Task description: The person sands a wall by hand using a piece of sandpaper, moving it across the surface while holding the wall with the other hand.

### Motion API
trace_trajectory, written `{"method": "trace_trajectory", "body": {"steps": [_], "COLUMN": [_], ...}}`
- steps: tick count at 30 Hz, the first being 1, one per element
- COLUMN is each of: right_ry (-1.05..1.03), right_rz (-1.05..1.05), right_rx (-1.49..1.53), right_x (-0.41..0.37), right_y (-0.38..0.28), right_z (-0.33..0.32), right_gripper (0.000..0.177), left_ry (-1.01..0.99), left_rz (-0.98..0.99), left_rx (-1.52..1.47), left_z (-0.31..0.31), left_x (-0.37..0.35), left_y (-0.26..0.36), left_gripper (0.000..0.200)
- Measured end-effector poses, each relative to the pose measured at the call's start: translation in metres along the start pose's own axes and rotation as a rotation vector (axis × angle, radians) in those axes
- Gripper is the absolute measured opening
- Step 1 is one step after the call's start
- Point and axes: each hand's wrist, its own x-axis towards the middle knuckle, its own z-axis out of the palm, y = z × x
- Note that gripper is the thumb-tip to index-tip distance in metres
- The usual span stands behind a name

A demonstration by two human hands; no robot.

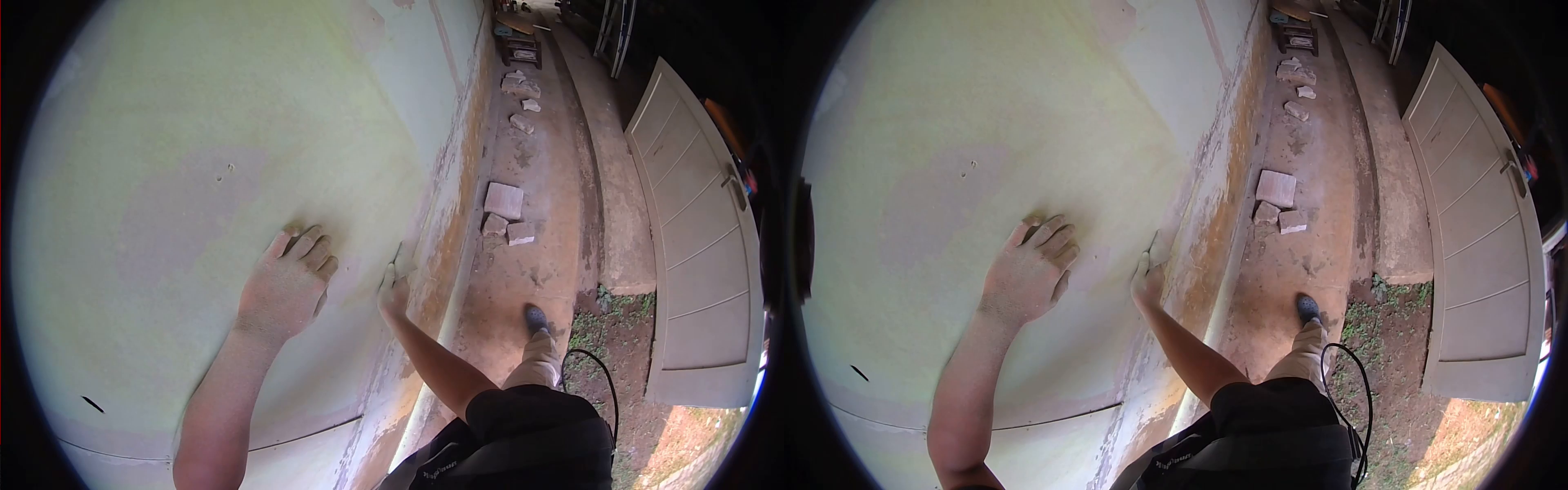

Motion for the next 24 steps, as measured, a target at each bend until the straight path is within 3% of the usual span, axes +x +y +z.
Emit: {"method": "trace_trajectory", "body": {"steps": [4, 6, 7, 9, 11, 14, 15, 17, 22, 23, 24], "right_ry": [0.094, -0.2, -0.202, -0.162, 0.074, 0.097, 0.103, 0.01, 0.007, 0.01, 0.025], "right_rz": [0.093, 0.283, 0.279, -0.047, -0.437, -0.465, -0.463, -0.088, 0.122, 0.114, -0.163], "right_rx": [-0.088, -0.225, -0.236, -0.225, 0.036, -0.023, -0.018, -0.256, -0.308, -0.309, -0.192], "right_x": [0.055, 0.071, 0.062, 0.022, -0.023, -0.035, -0.03, -0.005, 0.077, 0.071, 0.052], "right_y": [-0.028, -0.037, -0.04, -0.048, -0.066, -0.062, -0.06, -0.053, -0.008, -0.016, -0.029], "right_z": [-0.012, -0.026, -0.031, -0.039, -0.039, -0.038, -0.036, -0.033, -0.025, -0.027, -0.032], "right_gripper": [0.047, 0.04, 0.04, 0.041, 0.03, 0.028, 0.028, 0.028, 0.028, 0.028, 0.027], "left_ry": [-0.018, -0.021, -0.014, -0.003, -0.006, 0.006, 0.006, 0.013, 0.03, 0.038, 0.047], "left_rz": [0.001, -0.005, 0.0, 0.001, 0.001, 0.011, 0.014, 0.025, 0.026, 0.025, 0.018], "left_rx": [-0.004, 0.007, 0.014, 0.012, 0.011, 0.01, 0.017, 0.007, -0.013, -0.023, -0.025], "left_z": [0.002, 0.002, 0.002, 0.003, 0.003, 0.005, 0.006, 0.01, 0.013, 0.012, 0.011], "left_x": [0.0, 0.001, 0.0, 0.0, 0.0, -0.002, -0.002, -0.003, -0.003, -0.002, -0.001], "left_y": [0.002, 0.002, 0.002, 0.002, 0.003, 0.003, 0.004, 0.005, 0.007, 0.006, 0.006], "left_gripper": [0.03, 0.03, 0.03, 0.03, 0.03, 0.031, 0.031, 0.032, 0.029, 0.029, 0.029]}}
